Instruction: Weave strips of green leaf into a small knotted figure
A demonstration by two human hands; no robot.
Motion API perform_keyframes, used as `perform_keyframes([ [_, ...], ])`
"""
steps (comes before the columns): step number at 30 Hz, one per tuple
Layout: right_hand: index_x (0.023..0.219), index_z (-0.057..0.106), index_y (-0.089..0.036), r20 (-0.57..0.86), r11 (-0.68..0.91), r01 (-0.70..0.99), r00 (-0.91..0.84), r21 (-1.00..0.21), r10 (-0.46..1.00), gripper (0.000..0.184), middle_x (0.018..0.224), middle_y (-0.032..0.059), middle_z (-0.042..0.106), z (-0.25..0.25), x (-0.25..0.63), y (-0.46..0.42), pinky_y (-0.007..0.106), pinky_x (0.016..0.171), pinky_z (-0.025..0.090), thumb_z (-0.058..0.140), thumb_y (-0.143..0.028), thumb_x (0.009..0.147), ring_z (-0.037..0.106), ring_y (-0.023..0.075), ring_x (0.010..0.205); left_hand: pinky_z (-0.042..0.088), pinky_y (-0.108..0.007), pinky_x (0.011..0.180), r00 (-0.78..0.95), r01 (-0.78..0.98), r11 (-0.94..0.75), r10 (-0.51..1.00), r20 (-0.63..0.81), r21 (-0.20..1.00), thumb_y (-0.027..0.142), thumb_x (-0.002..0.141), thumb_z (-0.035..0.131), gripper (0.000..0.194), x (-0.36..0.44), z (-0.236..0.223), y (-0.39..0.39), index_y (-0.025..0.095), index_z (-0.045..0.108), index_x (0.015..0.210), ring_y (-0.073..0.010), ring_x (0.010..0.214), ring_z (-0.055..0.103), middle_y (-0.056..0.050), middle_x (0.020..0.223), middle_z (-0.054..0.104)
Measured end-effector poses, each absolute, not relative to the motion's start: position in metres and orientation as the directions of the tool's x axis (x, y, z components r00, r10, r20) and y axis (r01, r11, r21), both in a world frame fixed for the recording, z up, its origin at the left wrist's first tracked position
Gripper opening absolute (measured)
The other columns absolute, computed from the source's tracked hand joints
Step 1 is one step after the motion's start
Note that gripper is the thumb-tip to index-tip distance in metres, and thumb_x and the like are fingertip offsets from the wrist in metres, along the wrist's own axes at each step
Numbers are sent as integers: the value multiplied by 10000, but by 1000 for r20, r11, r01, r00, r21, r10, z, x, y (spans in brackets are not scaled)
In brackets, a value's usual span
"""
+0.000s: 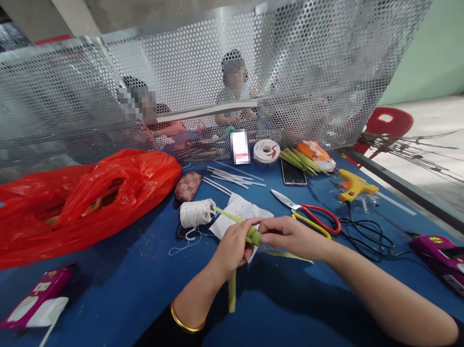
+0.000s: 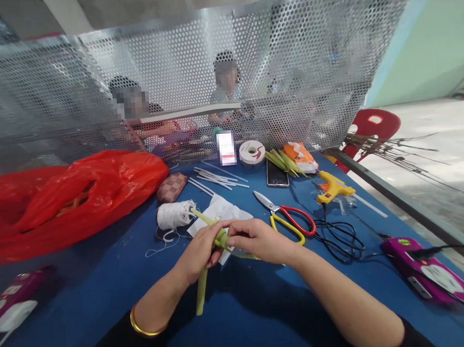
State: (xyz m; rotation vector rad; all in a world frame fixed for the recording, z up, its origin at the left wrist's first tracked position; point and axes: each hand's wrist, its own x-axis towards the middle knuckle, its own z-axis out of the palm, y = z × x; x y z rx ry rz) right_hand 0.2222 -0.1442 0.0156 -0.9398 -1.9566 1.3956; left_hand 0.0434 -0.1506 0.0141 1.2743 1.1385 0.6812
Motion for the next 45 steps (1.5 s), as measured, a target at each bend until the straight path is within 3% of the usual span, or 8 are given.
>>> perform_keyframes([
  [5, 705, 471, -198, -48, -1, 94, -500, -996, 864, 358, 673, -24, 519, 5, 211, -145, 267, 608, 456, 532, -511, 867, 531, 123, 616, 358, -241, 499, 169, 315, 48, 980, -106, 948, 478, 862, 494, 409, 40, 8, -146, 192, 750, 1005, -177, 521, 534, -4, 477, 543],
  [8, 744, 470, -204, -101, -84, 58, -480, -995, 872, 367, 656, -26, 564, -1, 205, -147, 229, 478, 414, 495, -543, 880, 558, 110, 513, 344, -237, 505, 127, 294, 15, 990, -54, 956, 466, 864, 495, 395, 40, 5, -144, 188, 744, 995, -164, 542, 511, 1, 520, 539],
  [14, 721, 496, -206, -80, -30, 131, -395, -991, 915, 353, 611, -18, 585, -2, 207, -147, 228, 480, 444, 421, -477, 933, 595, 122, 500, 158, -206, 409, 150, 19, 132, 980, -133, 991, 501, 849, 528, 455, 43, 4, -143, 107, 699, 999, -67, 403, 218, 88, 469, 274],
  [25, 662, 460, -212, 159, 281, 485, -277, -828, 948, 332, 589, -23, 522, 11, 217, -148, 251, 562, 359, 379, -335, 960, 495, 128, 553, 128, -201, 400, 37, 13, 106, 994, -106, 994, 520, 788, 626, 450, 41, 2, -138, 106, 740, 923, -50, 397, 214, 81, 451, 296],
  [31, 960, 528, -203, 80, 176, 259, -343, -950, 936, 161, 651, -55, 507, 2, 208, -150, 238, 540, 387, 488, -353, 917, 488, 111, 538, 163, -194, 404, 15, -76, 144, 990, -143, 987, 481, 755, 679, 420, 46, -1, -140, 110, 755, 937, -53, 393, 248, 84, 419, 333],
  [36, 904, 605, -176, 56, 130, 222, -310, -966, 949, 285, 776, -27, 580, 0, 198, -152, 231, 559, 391, 741, -336, 711, 501, 108, 612, 437, -202, 576, 0, -44, 42, 999, -42, 998, 432, 775, 689, 362, 53, -1, -148, 133, 766, 963, -126, 641, 578, -26, 659, 635],
  [42, 743, 619, -173, 72, 109, 126, -271, -986, 960, 191, 659, -25, 602, 0, 192, -155, 241, 601, 399, 686, -350, 766, 522, 128, 625, 287, -187, 361, 75, 19, 74, 994, -75, 997, 539, 890, 491, 553, 53, 1, -157, 130, 648, 1228, -71, 347, 352, 79, 436, 376],
  [45, 701, 599, -172, 92, 131, 159, -232, -979, 968, 201, 630, -30, 567, -1, 191, -156, 229, 564, 376, 661, -346, 780, 493, 116, 599, 280, -185, 360, 94, 61, 55, 994, -60, 997, 528, 907, 459, 554, 53, 2, -157, 114, 646, 1223, -72, 336, 367, 78, 425, 375],
])
